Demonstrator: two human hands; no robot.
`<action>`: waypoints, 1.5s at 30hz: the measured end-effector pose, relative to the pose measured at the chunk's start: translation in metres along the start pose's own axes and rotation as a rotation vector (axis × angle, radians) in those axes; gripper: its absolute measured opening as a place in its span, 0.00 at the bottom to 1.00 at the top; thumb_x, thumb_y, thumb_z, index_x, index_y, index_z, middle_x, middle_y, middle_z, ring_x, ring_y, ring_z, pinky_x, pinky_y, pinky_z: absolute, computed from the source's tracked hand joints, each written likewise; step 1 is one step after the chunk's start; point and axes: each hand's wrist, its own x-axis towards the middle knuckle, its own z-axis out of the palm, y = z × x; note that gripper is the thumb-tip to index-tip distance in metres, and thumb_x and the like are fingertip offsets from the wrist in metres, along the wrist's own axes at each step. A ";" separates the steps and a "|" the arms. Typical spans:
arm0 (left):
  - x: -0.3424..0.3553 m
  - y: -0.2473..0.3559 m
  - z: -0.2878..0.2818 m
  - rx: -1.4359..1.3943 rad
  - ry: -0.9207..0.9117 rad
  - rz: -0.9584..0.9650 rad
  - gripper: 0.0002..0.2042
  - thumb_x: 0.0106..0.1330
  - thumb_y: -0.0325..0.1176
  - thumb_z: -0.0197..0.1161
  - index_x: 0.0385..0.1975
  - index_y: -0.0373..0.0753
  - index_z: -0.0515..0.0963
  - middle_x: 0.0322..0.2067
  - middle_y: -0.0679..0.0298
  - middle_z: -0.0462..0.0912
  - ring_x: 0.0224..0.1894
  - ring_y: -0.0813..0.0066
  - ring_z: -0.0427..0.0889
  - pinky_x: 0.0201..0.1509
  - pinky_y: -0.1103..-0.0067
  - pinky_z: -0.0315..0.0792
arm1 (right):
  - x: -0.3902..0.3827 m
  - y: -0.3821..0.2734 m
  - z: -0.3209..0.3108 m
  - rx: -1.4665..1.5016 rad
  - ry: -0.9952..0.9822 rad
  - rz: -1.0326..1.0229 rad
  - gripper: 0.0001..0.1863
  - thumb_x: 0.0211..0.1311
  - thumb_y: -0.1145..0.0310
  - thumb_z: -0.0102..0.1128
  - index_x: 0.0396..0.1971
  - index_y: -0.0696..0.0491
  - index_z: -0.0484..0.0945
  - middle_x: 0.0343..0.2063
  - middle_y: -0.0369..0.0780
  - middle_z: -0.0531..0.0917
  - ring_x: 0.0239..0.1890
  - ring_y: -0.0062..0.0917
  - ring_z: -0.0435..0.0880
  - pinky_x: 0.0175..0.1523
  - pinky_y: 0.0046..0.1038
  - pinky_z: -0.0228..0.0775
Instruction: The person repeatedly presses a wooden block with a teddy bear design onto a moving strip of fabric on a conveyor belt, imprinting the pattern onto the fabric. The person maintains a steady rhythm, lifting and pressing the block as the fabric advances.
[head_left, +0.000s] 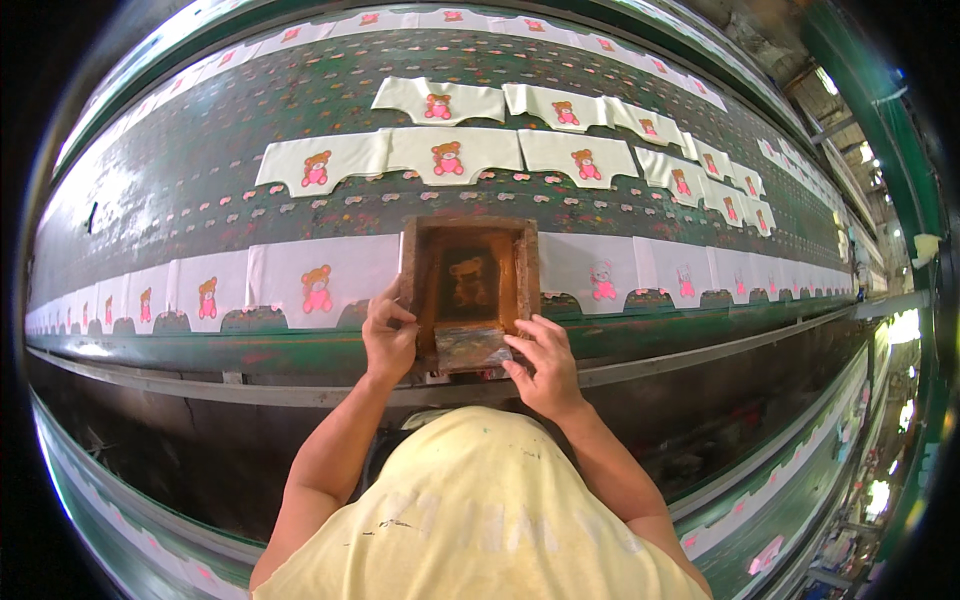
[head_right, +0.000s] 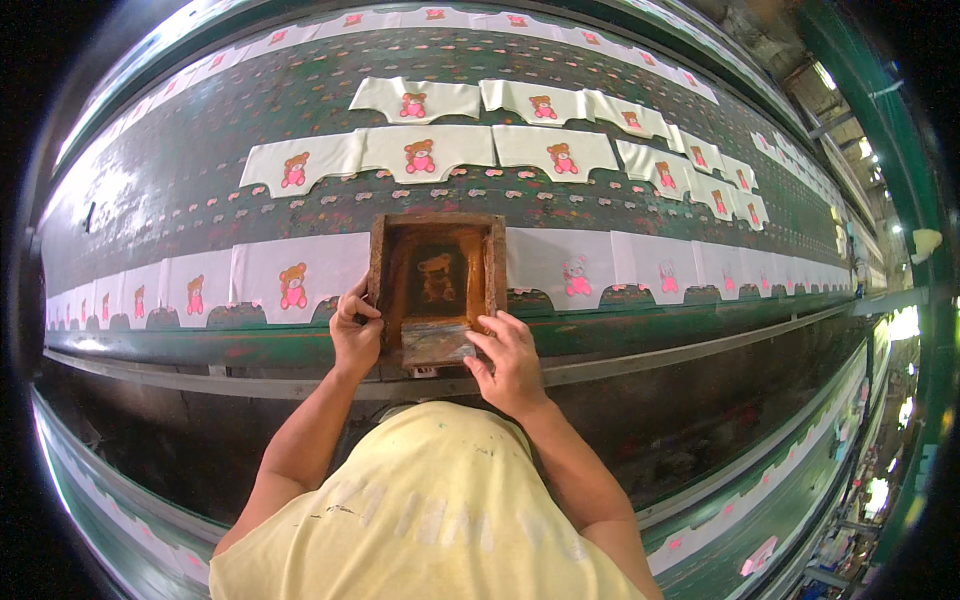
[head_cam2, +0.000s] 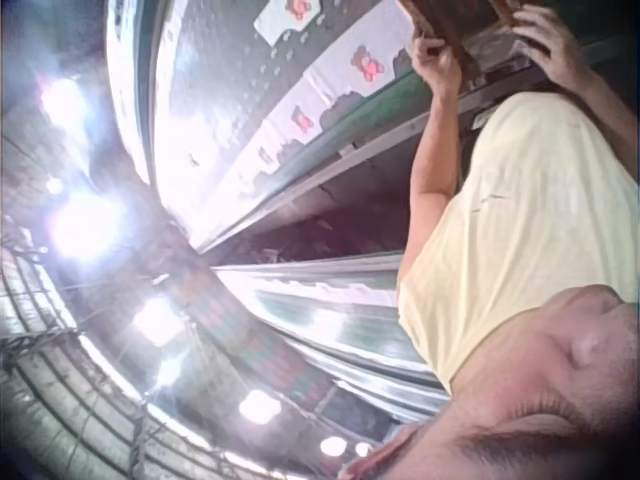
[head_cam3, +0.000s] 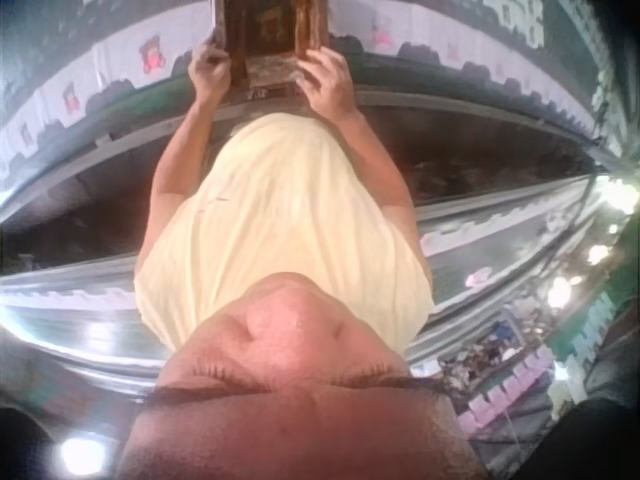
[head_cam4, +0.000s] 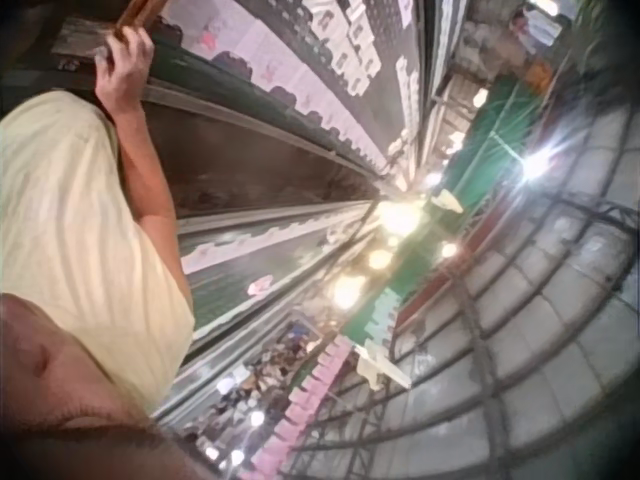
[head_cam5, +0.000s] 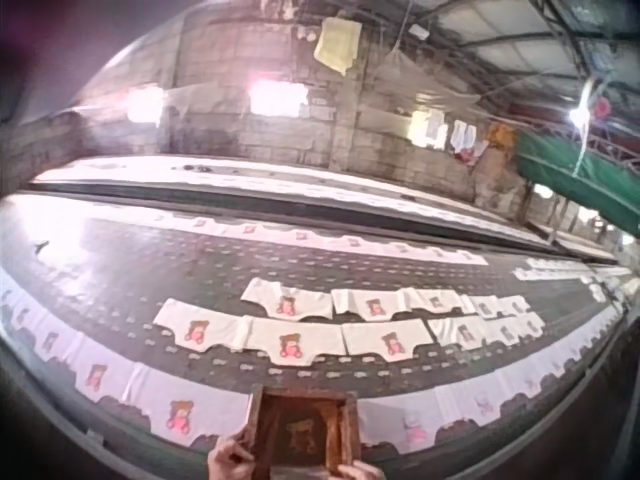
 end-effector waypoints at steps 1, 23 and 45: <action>-0.002 0.003 -0.001 0.007 0.008 0.040 0.11 0.54 0.12 0.66 0.31 0.36 0.78 0.74 0.44 0.83 0.72 0.46 0.82 0.74 0.60 0.79 | -0.007 0.007 -0.003 0.013 0.052 0.050 0.23 0.66 0.63 0.81 0.59 0.53 0.90 0.65 0.46 0.86 0.72 0.50 0.80 0.76 0.52 0.73; -0.030 0.070 0.253 -0.027 -0.024 0.021 0.12 0.55 0.10 0.64 0.29 0.38 0.76 0.74 0.44 0.83 0.77 0.54 0.81 0.78 0.68 0.72 | -0.103 0.201 -0.154 0.366 0.212 0.275 0.20 0.69 0.70 0.78 0.59 0.56 0.90 0.64 0.45 0.90 0.71 0.46 0.83 0.79 0.47 0.70; -0.033 0.078 0.273 -0.356 0.012 -0.303 0.10 0.55 0.08 0.60 0.27 0.34 0.75 0.78 0.39 0.77 0.75 0.64 0.81 0.77 0.73 0.71 | -0.058 0.206 -0.178 0.094 -0.115 -0.260 0.21 0.61 0.72 0.77 0.55 0.52 0.90 0.55 0.42 0.89 0.61 0.42 0.87 0.69 0.45 0.79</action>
